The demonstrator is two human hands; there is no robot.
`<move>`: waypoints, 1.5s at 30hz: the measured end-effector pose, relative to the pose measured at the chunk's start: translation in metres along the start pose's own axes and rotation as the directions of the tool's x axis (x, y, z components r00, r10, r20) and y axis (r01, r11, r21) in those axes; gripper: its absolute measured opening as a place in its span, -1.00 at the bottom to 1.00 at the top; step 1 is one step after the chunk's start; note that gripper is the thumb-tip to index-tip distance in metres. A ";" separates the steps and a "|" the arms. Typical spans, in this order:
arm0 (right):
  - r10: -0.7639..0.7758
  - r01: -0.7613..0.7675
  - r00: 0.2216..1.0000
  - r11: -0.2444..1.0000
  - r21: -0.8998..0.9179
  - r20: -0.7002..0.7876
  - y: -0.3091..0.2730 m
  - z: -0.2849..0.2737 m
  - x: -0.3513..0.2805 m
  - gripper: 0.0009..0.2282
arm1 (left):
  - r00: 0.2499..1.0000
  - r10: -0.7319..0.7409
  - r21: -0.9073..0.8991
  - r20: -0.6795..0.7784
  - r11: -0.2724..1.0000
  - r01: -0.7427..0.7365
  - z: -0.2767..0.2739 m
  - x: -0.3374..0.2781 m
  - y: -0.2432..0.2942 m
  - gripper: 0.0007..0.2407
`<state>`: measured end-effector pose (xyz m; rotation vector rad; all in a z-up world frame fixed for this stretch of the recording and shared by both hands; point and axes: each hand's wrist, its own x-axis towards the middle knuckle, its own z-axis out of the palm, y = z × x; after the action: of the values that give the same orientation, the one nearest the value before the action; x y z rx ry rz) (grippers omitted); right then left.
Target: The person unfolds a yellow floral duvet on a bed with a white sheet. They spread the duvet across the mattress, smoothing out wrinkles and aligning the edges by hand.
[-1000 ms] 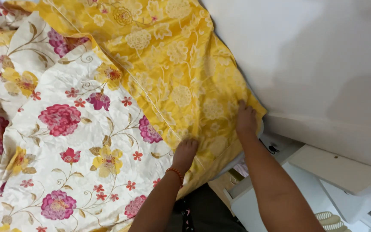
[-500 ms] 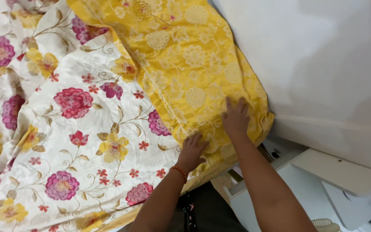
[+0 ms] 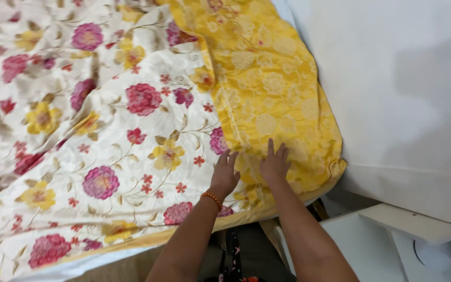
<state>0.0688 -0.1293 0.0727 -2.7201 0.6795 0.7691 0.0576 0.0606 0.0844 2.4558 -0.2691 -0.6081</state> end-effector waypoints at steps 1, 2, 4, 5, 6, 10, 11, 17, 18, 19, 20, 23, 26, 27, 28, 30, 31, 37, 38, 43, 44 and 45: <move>-0.021 0.021 1.000 1.000 -0.008 -0.010 -0.010 0.003 -0.009 -0.23 | 1.000 -0.008 -0.005 -0.022 1.000 0.008 -0.005 -0.005 -0.006 -0.37; -0.066 0.066 0.998 0.998 -0.013 -0.018 -0.021 0.009 -0.019 -0.23 | 0.999 -0.013 0.024 -0.030 1.000 0.013 -0.010 -0.012 -0.015 -0.33; -0.127 0.126 0.992 0.992 -0.018 -0.028 -0.040 0.024 -0.040 -0.23 | 0.998 -0.026 0.057 -0.051 0.998 0.029 -0.024 -0.033 -0.030 -0.29; -0.188 0.188 0.979 0.982 -0.003 -0.072 -0.048 0.034 -0.050 -0.24 | 0.995 -0.003 0.087 -0.102 0.996 0.011 -0.033 -0.047 -0.037 -0.27; -0.255 0.257 0.959 0.966 0.005 -0.121 -0.060 0.041 -0.056 -0.25 | 0.987 0.020 0.116 -0.160 0.993 -0.001 -0.045 -0.057 -0.045 -0.26; -0.332 0.332 0.943 0.943 -0.038 -0.008 -0.115 0.056 -0.118 -0.24 | 0.974 -0.045 0.119 -0.224 0.990 0.073 -0.076 -0.127 -0.082 -0.23; -0.372 0.372 0.928 0.927 -0.042 -0.003 -0.128 0.063 -0.136 -0.23 | 0.968 -0.081 0.102 -0.237 0.989 0.107 -0.080 -0.146 -0.094 -0.21; -0.549 0.545 0.836 0.833 -0.092 -0.019 -0.206 0.072 -0.210 -0.21 | 0.911 -0.201 0.077 -0.359 0.967 0.243 -0.136 -0.223 -0.136 -0.18; -0.589 0.583 0.807 0.806 -0.105 -0.041 -0.213 0.078 -0.217 -0.22 | 0.896 -0.225 0.068 -0.384 0.960 0.270 -0.144 -0.238 -0.139 -0.18; -0.607 0.600 0.794 0.791 -0.116 -0.037 -0.222 0.077 -0.226 -0.22 | 0.885 -0.240 0.055 -0.400 0.957 0.284 -0.150 -0.248 -0.146 -0.18; -0.628 0.621 0.778 0.775 -0.120 -0.032 -0.228 0.077 -0.234 -0.22 | 0.872 -0.234 0.058 -0.430 0.957 0.285 -0.153 -0.257 -0.151 -0.17; -0.681 0.672 0.732 0.725 -0.153 -0.009 -0.248 0.075 -0.254 -0.23 | 0.832 -0.259 0.042 -0.490 0.947 0.320 -0.159 -0.272 -0.170 -0.17; -0.713 0.704 0.700 0.684 -0.193 0.026 -0.259 0.075 -0.273 -0.25 | 0.808 -0.297 0.008 -0.509 0.937 0.350 -0.159 -0.286 -0.180 -0.16; -0.722 0.712 0.691 0.671 -0.210 0.038 -0.264 0.074 -0.278 -0.26 | 0.805 -0.304 -0.008 -0.510 0.937 0.349 -0.161 -0.288 -0.182 -0.16; -0.729 0.718 0.684 0.661 -0.220 0.042 -0.268 0.075 -0.278 -0.26 | 0.797 -0.313 -0.020 -0.516 0.935 0.354 -0.163 -0.289 -0.183 -0.16; -0.741 0.737 0.666 0.638 -0.224 0.080 -0.271 0.080 -0.277 -0.24 | 0.798 -0.350 -0.046 -0.490 0.925 0.377 -0.161 -0.290 -0.184 -0.19; -0.746 0.742 0.660 0.628 -0.234 0.090 -0.274 0.082 -0.274 -0.24 | 0.792 -0.362 -0.061 -0.492 0.921 0.384 -0.163 -0.287 -0.186 -0.19; -0.780 0.795 0.598 0.547 -0.263 0.183 -0.296 0.080 -0.263 -0.24 | 0.743 -0.422 -0.097 -0.520 0.893 0.440 -0.154 -0.261 -0.210 -0.27; -0.795 0.810 0.579 0.536 -0.235 0.181 -0.300 0.083 -0.257 -0.24 | 0.728 -0.429 -0.091 -0.534 0.886 0.455 -0.157 -0.260 -0.211 -0.28; -0.850 0.868 0.488 0.449 -0.211 0.200 -0.325 0.089 -0.239 -0.24 | 0.673 -0.429 -0.067 -0.602 0.867 0.493 -0.171 -0.247 -0.223 -0.30; -0.853 0.871 0.484 0.447 -0.204 0.196 -0.333 0.089 -0.238 -0.24 | 0.682 -0.432 -0.066 -0.590 0.868 0.493 -0.176 -0.246 -0.225 -0.30; -0.856 0.873 0.480 0.445 -0.198 0.192 -0.342 0.089 -0.238 -0.24 | 0.691 -0.435 -0.065 -0.578 0.868 0.492 -0.182 -0.246 -0.228 -0.29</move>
<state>0.0190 0.2849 0.1601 -2.6825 -0.9231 0.6582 -0.0580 0.4132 0.1706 2.6720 0.6097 -0.0033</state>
